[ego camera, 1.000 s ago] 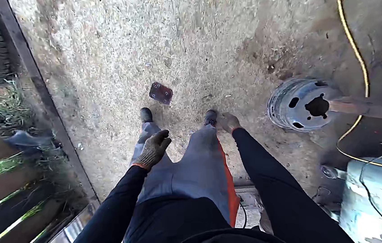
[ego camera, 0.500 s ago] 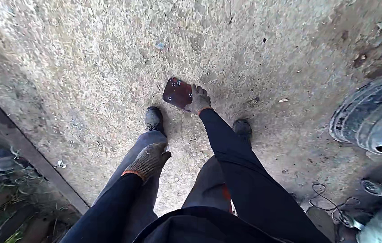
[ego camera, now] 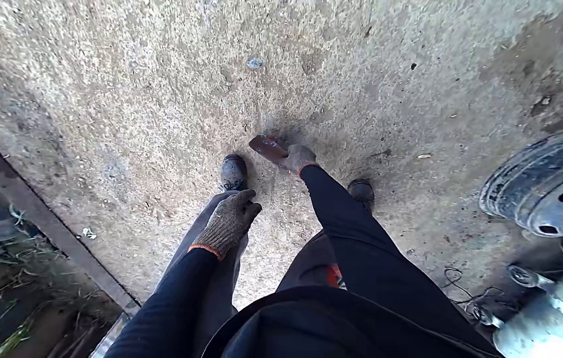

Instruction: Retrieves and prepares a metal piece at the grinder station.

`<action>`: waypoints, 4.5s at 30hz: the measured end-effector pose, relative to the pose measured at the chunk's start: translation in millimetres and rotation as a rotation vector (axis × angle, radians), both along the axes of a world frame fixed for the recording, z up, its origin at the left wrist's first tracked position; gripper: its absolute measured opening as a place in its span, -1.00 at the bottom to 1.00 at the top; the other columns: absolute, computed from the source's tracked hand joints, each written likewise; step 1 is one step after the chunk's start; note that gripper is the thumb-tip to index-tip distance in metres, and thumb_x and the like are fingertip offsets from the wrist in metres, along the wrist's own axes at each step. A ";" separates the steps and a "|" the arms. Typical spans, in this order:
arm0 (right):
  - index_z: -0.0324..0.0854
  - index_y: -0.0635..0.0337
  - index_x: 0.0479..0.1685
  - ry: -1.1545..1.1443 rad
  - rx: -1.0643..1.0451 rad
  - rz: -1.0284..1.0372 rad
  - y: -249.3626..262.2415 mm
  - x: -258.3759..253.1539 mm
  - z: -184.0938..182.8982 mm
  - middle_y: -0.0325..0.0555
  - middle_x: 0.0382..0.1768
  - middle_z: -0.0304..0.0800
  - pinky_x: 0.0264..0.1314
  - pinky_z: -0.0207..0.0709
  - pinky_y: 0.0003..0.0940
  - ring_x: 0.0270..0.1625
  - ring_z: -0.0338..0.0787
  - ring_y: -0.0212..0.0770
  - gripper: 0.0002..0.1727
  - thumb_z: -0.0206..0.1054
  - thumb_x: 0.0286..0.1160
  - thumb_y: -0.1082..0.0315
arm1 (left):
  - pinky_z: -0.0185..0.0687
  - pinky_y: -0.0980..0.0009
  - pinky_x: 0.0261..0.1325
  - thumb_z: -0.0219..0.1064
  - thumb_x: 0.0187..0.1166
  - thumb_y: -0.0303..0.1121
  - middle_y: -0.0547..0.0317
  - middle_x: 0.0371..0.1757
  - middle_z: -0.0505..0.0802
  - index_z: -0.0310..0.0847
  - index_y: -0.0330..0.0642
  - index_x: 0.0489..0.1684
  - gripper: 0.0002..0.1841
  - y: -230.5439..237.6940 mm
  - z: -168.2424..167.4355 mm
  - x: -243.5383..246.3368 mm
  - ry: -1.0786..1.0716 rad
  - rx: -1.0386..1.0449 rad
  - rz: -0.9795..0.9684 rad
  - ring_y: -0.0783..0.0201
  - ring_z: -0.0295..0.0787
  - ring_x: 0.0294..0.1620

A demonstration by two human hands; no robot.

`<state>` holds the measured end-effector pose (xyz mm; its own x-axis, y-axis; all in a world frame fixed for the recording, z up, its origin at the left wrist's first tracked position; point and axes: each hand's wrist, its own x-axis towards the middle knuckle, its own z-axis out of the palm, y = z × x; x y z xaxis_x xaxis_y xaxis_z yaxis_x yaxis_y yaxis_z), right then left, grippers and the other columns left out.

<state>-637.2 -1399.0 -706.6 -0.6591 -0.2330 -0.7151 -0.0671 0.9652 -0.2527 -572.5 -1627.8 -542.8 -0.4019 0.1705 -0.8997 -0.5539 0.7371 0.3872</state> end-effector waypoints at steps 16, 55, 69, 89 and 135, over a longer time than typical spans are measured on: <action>0.78 0.14 -0.07 -0.065 -0.349 -1.383 206.7 19.7 540.6 -0.03 -0.25 0.90 -0.06 0.78 0.02 -0.20 0.89 -0.10 -0.50 0.58 0.33 -0.13 | 0.65 0.14 0.48 0.25 0.66 0.13 0.13 0.28 0.85 0.59 -0.06 0.51 -0.41 149.3 307.0 -97.8 0.187 0.326 -0.217 0.30 0.80 0.28; 0.77 -0.08 0.14 1.619 -1.781 -1.778 564.0 -67.3 698.1 -0.17 0.08 0.91 0.35 0.71 -0.12 0.20 0.84 -0.22 -0.32 0.49 0.20 -0.39 | 0.70 0.15 0.41 0.11 0.73 0.25 0.04 0.38 0.77 0.41 -0.08 0.65 -0.30 818.7 582.8 -341.3 -0.347 0.865 -1.202 0.23 0.75 0.35; 0.50 -0.04 0.47 1.586 -1.730 -2.037 670.7 -76.0 667.1 -0.10 -0.01 0.83 0.17 0.72 -0.19 0.02 0.82 -0.23 -0.33 0.41 0.45 -0.19 | 0.80 0.23 0.02 0.63 0.36 0.03 0.05 0.28 0.76 -0.23 0.29 0.91 0.14 930.4 558.9 -302.7 -0.456 0.654 -1.275 0.21 0.82 -0.01; 0.62 0.10 0.27 1.772 -0.877 -2.371 767.9 -115.3 626.4 -0.11 0.07 0.71 0.10 0.69 -0.15 0.05 0.72 -0.20 -0.62 0.12 0.77 0.07 | 0.62 0.41 -0.28 0.58 0.38 0.15 0.17 -0.01 0.73 -0.20 0.39 0.91 0.10 1073.1 503.4 -323.6 -0.610 0.452 -1.440 0.36 0.63 -0.33; 0.55 -0.08 0.39 1.317 -0.837 -3.360 907.5 -246.9 688.8 -0.02 -0.11 0.81 -0.17 0.74 -0.01 -0.11 0.81 -0.05 -0.10 -0.27 0.58 -0.59 | 0.69 0.16 -0.23 0.13 0.37 0.62 0.10 -0.03 0.80 0.63 0.10 0.30 -0.16 1255.8 529.8 -397.9 -0.869 0.129 -1.863 0.18 0.74 -0.13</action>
